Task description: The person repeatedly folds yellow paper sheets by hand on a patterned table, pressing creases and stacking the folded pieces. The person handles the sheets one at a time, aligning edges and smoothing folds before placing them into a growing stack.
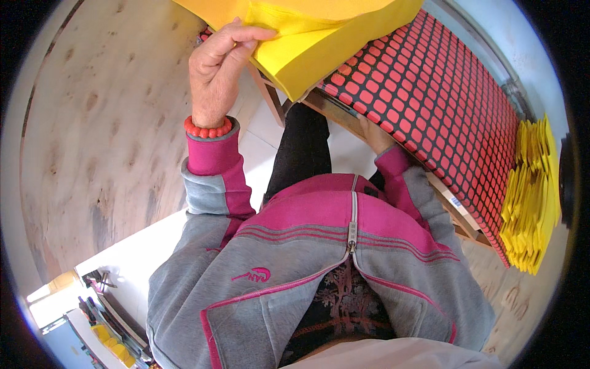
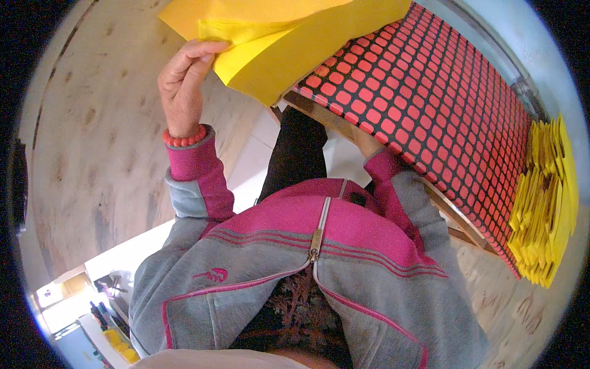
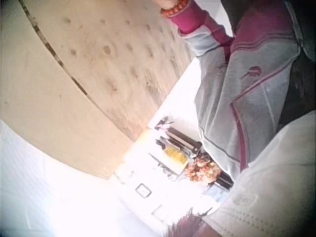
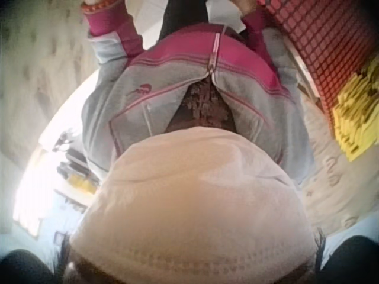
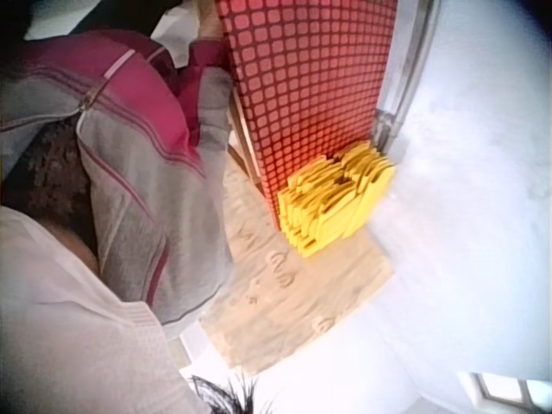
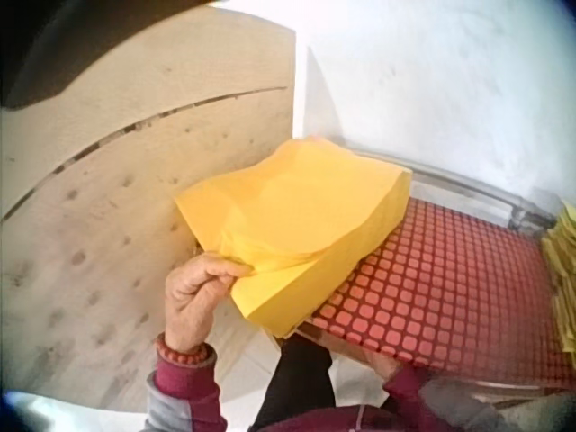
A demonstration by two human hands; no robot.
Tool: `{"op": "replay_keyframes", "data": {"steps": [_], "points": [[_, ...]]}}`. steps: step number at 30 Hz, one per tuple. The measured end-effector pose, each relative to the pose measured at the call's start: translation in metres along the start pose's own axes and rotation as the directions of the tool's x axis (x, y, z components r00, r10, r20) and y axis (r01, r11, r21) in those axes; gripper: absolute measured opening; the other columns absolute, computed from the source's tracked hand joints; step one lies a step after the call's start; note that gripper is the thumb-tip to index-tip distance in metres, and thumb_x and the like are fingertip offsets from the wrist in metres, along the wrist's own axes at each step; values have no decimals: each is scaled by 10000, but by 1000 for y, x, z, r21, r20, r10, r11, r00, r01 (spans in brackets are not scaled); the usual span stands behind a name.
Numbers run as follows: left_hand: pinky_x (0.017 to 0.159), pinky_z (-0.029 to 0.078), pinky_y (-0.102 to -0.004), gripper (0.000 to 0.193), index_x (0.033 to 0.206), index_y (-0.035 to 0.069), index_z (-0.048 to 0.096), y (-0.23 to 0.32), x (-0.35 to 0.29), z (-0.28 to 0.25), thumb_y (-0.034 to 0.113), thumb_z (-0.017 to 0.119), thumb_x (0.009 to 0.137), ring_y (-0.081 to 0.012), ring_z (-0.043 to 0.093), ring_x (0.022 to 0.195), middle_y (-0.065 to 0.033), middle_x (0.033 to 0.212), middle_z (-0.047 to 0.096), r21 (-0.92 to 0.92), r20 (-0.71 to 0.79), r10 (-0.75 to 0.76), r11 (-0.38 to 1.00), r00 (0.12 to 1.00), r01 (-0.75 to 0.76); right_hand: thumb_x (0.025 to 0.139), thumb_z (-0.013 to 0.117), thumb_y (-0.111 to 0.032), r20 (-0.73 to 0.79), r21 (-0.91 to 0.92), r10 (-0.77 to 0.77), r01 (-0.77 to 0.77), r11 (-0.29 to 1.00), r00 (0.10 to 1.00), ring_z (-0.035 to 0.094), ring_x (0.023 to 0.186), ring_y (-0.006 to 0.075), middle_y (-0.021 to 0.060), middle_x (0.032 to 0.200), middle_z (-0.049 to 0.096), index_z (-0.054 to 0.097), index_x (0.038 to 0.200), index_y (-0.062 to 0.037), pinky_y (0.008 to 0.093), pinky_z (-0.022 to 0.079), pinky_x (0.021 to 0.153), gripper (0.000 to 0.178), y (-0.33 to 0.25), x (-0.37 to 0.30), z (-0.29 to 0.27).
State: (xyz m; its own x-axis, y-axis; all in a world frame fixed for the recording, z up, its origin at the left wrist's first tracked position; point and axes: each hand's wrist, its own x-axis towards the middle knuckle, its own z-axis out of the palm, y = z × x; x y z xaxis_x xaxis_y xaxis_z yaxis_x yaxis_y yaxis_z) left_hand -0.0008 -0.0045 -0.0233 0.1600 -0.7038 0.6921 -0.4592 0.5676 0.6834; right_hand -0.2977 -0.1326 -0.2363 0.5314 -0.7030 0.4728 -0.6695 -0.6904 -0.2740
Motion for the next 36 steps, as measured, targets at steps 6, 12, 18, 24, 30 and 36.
{"op": "replay_keyframes", "data": {"steps": [6, 12, 18, 24, 30, 36], "points": [[839, 440, -251, 210, 1036, -6, 725, -2, 1, -3, -21, 529, 962, -129, 576, 879, -36, 946, 649, 1, 21, 28, 1000, 999, -28, 893, 681, -204, 324, 598, -518, 253, 761, 792, 657, 927, 337, 113, 999, 651, 618, 1008, -72, 420, 539, 809, 186, -88, 11, -124], [871, 465, -259, 240, 1043, -2, 721, 0, 1, -3, -19, 498, 958, -119, 607, 920, -44, 966, 663, 15, 21, -31, 999, 999, 30, 800, 765, -115, -139, 435, -699, 677, 593, 701, 673, 1101, 322, 80, 1178, 709, 671, 949, -59, 385, 533, 912, 185, -133, 93, -198], [856, 468, -253, 277, 1064, 4, 718, 3, 2, -7, 3, 460, 962, -124, 617, 948, -57, 993, 679, -110, 60, -40, 993, 997, 47, 790, 782, -90, -348, 71, -799, 864, 499, 490, 664, 1131, 329, 143, 1191, 700, 689, 923, -30, 417, 531, 933, 173, -154, 172, -190], [867, 458, -255, 286, 1062, -3, 716, -3, 3, -10, 2, 451, 954, -140, 610, 957, -68, 990, 678, -45, 81, 5, 999, 997, -1, 771, 804, -111, -316, 235, -737, 801, 550, 598, 662, 1128, 332, 148, 1188, 698, 717, 917, -31, 444, 527, 953, 188, -155, 174, -170], [981, 436, -311, 302, 1073, -36, 721, 0, 2, -13, 52, 456, 958, -188, 617, 1075, -113, 1107, 702, 5, 114, -81, 997, 990, 81, 816, 743, -44, -289, 257, -742, 796, 549, 605, 646, 1164, 336, 154, 1226, 693, 668, 942, -30, 420, 510, 974, 148, -151, 178, -160], [867, 462, -278, 286, 1053, 5, 721, -1, 4, -11, 58, 464, 939, -157, 609, 944, -72, 985, 675, -47, 84, -26, 998, 996, 30, 865, 692, -19, -293, 395, -683, 735, 551, 669, 639, 1193, 344, 168, 1245, 689, 637, 954, -18, 403, 498, 987, 104, -150, 176, -155]]}}
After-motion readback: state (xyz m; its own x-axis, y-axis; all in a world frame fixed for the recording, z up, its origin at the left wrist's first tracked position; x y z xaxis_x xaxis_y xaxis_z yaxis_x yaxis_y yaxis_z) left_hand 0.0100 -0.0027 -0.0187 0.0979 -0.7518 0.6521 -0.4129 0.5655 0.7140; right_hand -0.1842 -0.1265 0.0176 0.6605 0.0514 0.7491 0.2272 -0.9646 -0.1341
